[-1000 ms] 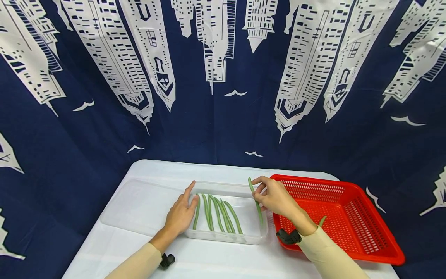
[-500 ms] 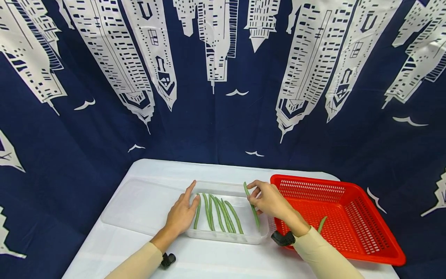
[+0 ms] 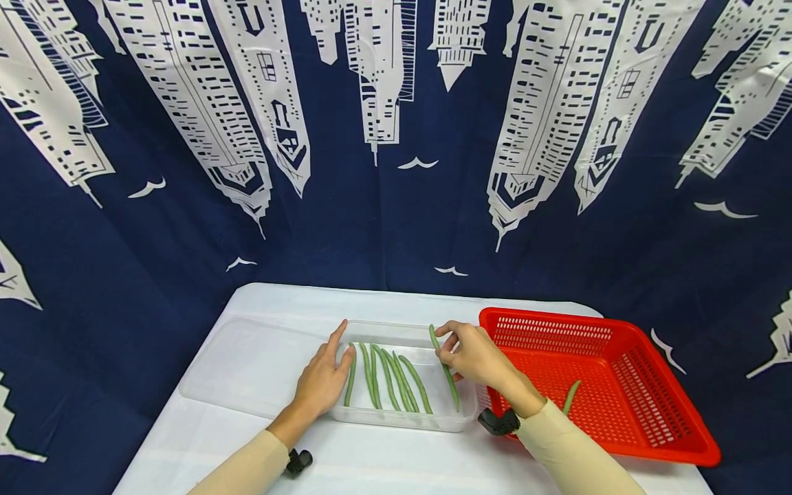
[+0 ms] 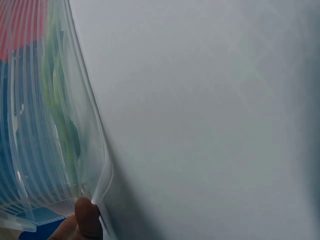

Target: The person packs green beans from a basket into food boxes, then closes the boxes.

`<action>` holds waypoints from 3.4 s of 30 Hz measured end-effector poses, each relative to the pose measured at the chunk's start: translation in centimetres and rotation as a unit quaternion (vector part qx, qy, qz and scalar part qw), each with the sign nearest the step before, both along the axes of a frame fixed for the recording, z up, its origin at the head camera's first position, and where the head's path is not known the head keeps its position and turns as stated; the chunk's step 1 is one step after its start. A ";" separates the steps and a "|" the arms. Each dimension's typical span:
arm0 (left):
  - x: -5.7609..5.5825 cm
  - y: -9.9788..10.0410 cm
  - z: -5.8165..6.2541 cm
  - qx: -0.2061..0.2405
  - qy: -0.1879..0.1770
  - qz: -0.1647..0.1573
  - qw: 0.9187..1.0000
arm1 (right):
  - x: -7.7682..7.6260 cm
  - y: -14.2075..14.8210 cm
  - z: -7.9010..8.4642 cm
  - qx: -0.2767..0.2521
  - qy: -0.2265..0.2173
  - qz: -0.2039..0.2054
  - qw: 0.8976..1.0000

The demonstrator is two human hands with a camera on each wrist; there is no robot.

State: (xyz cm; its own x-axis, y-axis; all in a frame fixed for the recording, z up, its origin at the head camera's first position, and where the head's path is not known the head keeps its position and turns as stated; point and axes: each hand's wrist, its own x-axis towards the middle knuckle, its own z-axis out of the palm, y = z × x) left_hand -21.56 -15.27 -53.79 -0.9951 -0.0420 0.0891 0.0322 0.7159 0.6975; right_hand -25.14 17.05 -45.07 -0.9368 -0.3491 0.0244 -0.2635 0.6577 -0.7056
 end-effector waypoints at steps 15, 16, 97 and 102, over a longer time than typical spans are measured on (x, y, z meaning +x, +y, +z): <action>0.0 0.0 0.0 0.004 0.003 0.000 1.000 | 0.0 0.0 -0.1 -0.004 -0.014 -0.004 1.000; 0.0 0.0 0.0 0.004 0.003 0.000 1.000 | 0.0 0.0 0.0 -0.004 -0.014 -0.004 1.000; 0.1 0.1 -0.1 0.011 -0.002 0.015 1.000 | -2.8 24.5 -4.1 0.072 -0.211 0.169 0.960; 0.2 0.0 -0.1 0.012 -0.003 0.016 1.000 | -2.9 24.6 -4.3 0.099 -0.174 0.169 0.965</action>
State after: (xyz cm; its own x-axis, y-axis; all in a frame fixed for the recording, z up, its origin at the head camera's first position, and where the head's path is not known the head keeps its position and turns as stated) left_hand -21.33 -15.22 -53.86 -0.9938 -0.0751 0.0816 0.0058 0.6996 0.7145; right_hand -28.07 41.64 -49.38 -0.7082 -0.6014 -0.3698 -0.2560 0.7069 -0.6594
